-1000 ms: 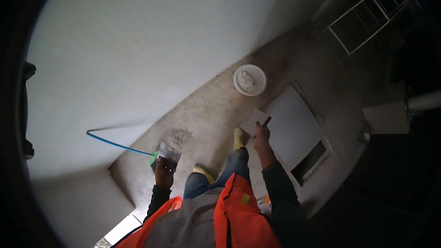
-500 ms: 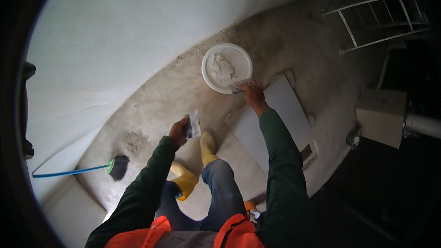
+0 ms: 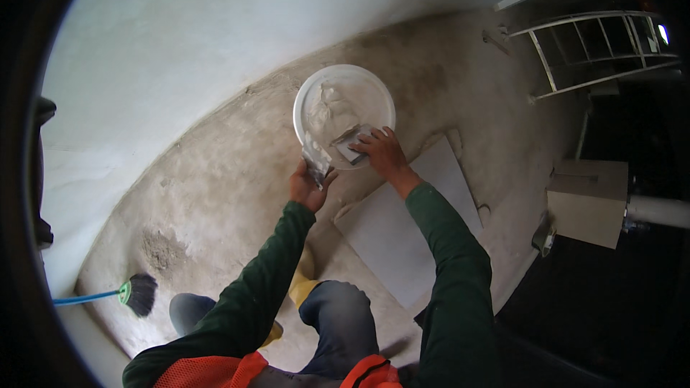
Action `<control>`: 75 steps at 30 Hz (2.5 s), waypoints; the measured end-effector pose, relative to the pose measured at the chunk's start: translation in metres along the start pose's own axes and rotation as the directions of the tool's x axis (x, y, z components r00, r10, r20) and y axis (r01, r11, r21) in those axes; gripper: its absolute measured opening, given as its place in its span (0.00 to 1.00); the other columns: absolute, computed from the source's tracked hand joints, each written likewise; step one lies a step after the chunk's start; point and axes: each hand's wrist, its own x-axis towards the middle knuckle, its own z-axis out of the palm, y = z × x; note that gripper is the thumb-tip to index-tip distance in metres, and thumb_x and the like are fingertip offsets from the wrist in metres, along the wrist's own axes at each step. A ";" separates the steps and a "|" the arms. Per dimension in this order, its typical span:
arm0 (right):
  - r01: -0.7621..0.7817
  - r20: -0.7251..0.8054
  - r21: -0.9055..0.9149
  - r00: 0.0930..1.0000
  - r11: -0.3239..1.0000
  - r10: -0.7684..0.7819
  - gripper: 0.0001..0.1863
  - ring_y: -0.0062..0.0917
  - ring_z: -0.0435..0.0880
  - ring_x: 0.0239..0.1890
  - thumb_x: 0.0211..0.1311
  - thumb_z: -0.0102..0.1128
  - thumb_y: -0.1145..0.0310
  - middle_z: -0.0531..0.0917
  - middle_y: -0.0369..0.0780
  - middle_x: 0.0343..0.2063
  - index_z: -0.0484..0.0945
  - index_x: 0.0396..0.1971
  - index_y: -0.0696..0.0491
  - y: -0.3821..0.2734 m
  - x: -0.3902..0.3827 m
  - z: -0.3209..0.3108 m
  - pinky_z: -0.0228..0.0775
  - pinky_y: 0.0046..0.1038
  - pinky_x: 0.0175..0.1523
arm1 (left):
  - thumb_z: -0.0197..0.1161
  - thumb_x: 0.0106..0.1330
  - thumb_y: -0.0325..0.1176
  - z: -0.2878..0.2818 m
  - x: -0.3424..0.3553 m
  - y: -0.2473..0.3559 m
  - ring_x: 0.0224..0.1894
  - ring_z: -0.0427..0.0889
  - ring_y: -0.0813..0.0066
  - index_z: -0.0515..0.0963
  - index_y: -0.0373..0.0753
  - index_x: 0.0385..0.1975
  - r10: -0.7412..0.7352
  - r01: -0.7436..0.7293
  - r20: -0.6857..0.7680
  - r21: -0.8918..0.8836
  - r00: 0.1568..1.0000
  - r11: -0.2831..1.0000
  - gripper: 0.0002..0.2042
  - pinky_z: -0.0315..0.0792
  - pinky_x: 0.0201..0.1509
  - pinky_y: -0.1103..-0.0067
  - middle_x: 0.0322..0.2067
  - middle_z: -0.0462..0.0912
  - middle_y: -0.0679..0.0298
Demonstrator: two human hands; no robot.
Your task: The person applies white plaster to a curved wall using a small trowel and a larger hawk. They repeatedly scoop plaster from the hawk and spread it in smooth strokes, working across different sections of the wall.
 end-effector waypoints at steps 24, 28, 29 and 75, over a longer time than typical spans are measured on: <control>0.259 -0.086 0.903 0.891 -0.343 0.446 0.20 0.21 0.77 0.32 0.78 0.59 0.60 0.81 0.36 0.32 0.77 0.59 0.59 -0.131 0.022 -0.117 0.71 0.25 0.41 | 0.57 0.80 0.34 0.074 -0.181 0.115 0.64 0.78 0.63 0.66 0.42 0.68 0.297 -0.354 0.391 0.083 0.871 0.932 0.20 0.75 0.68 0.62 0.63 0.77 0.61; 0.323 -0.413 0.904 0.829 0.282 0.377 0.20 0.26 0.80 0.39 0.76 0.56 0.72 0.84 0.39 0.38 0.75 0.64 0.61 -0.191 0.045 -0.156 0.73 0.29 0.47 | 0.55 0.79 0.27 0.115 -0.233 0.124 0.63 0.79 0.66 0.65 0.43 0.69 0.356 -0.433 0.459 0.070 0.814 0.899 0.21 0.78 0.66 0.63 0.62 0.77 0.62; 0.336 -0.443 0.881 0.833 0.333 0.332 0.21 0.28 0.81 0.41 0.75 0.56 0.76 0.85 0.41 0.40 0.75 0.65 0.61 -0.204 0.051 -0.167 0.74 0.31 0.50 | 0.56 0.79 0.27 0.120 -0.244 0.130 0.63 0.80 0.66 0.65 0.43 0.68 0.362 -0.441 0.499 0.046 0.787 0.896 0.21 0.78 0.66 0.64 0.62 0.77 0.62; -0.481 0.370 0.789 0.869 -0.382 -0.329 0.25 0.24 0.64 0.06 0.84 0.38 0.45 0.72 0.35 0.11 0.74 0.32 0.47 -0.386 0.129 -0.193 0.59 0.29 0.13 | 0.60 0.77 0.32 0.082 -0.401 0.254 0.40 0.89 0.73 0.71 0.31 0.61 0.528 -0.607 0.452 0.039 0.719 0.794 0.18 0.89 0.35 0.81 0.46 0.85 0.58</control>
